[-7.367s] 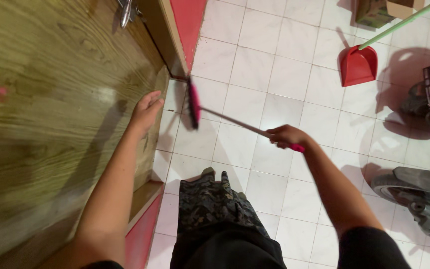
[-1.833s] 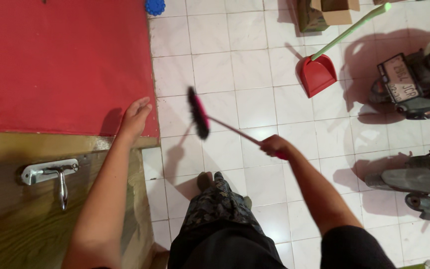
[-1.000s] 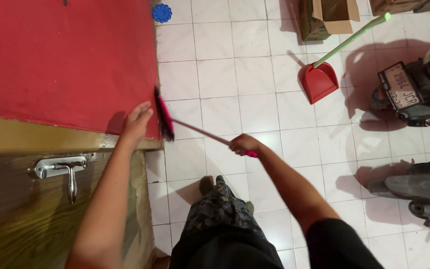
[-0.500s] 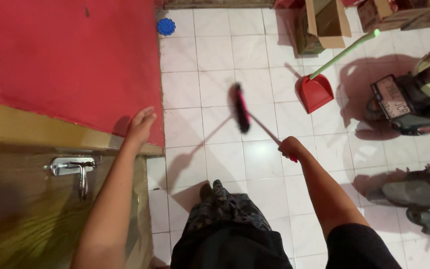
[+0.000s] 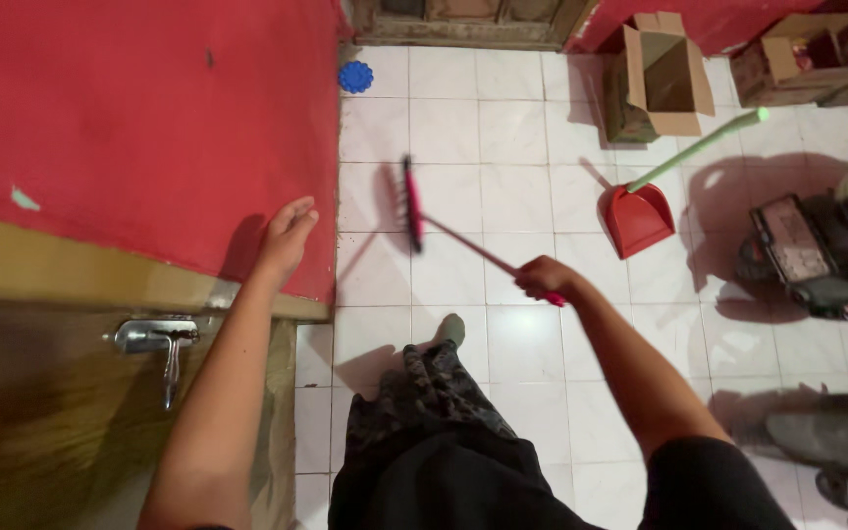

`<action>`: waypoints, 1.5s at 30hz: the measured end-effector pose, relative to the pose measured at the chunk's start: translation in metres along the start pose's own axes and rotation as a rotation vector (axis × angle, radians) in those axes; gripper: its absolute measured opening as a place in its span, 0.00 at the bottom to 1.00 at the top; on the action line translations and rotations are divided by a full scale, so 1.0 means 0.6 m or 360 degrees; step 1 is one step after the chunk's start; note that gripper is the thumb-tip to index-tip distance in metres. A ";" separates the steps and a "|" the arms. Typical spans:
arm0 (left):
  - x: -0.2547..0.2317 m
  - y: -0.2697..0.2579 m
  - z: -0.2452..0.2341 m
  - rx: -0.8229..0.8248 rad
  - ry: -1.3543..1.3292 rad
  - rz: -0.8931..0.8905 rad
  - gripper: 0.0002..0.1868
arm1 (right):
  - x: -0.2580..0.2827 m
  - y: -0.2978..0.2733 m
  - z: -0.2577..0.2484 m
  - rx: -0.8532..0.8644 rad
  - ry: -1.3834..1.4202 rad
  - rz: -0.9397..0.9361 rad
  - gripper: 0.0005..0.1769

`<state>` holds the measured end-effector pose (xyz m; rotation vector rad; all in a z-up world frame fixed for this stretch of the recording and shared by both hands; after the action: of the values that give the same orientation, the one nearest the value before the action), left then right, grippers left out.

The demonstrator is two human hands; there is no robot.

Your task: The person sweeps a tiled floor using a broom and then uses a dustpan to collect the debris near some parked motorcycles.

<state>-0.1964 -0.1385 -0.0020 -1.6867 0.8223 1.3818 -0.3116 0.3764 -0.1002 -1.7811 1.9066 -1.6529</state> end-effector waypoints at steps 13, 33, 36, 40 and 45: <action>-0.030 0.142 0.068 -0.0116 0.0126 -0.0097 0.26 | 0.083 0.309 0.096 0.0427 0.0447 0.0123 0.13; -0.113 0.276 0.217 -0.0084 0.0216 -0.0102 0.26 | 0.148 0.265 -0.214 0.0039 0.0147 -0.0014 0.13; -0.131 0.294 0.264 -0.0001 0.0280 -0.0094 0.26 | 0.101 0.294 -0.152 0.0232 0.0507 0.0023 0.15; -0.139 0.317 0.321 0.0077 0.0252 -0.0110 0.26 | 0.028 0.323 -0.097 0.0568 0.0639 0.0092 0.19; -0.143 0.333 0.339 0.0150 0.0235 -0.0064 0.26 | -0.049 0.314 -0.186 0.0460 0.0594 0.0123 0.07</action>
<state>-0.4806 -0.0550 0.0284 -1.7375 0.9168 1.1841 -0.5027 0.4240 -0.1998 -1.3503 1.7117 -2.2208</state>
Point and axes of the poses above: each hand's wrist, its own y-axis towards the middle knuckle, its own z-axis out of the palm, x = y × z, the point moved 7 cm from there along y, towards the middle knuckle, and after that the axes turned 9 degrees about -x, right-handed, at the moved point
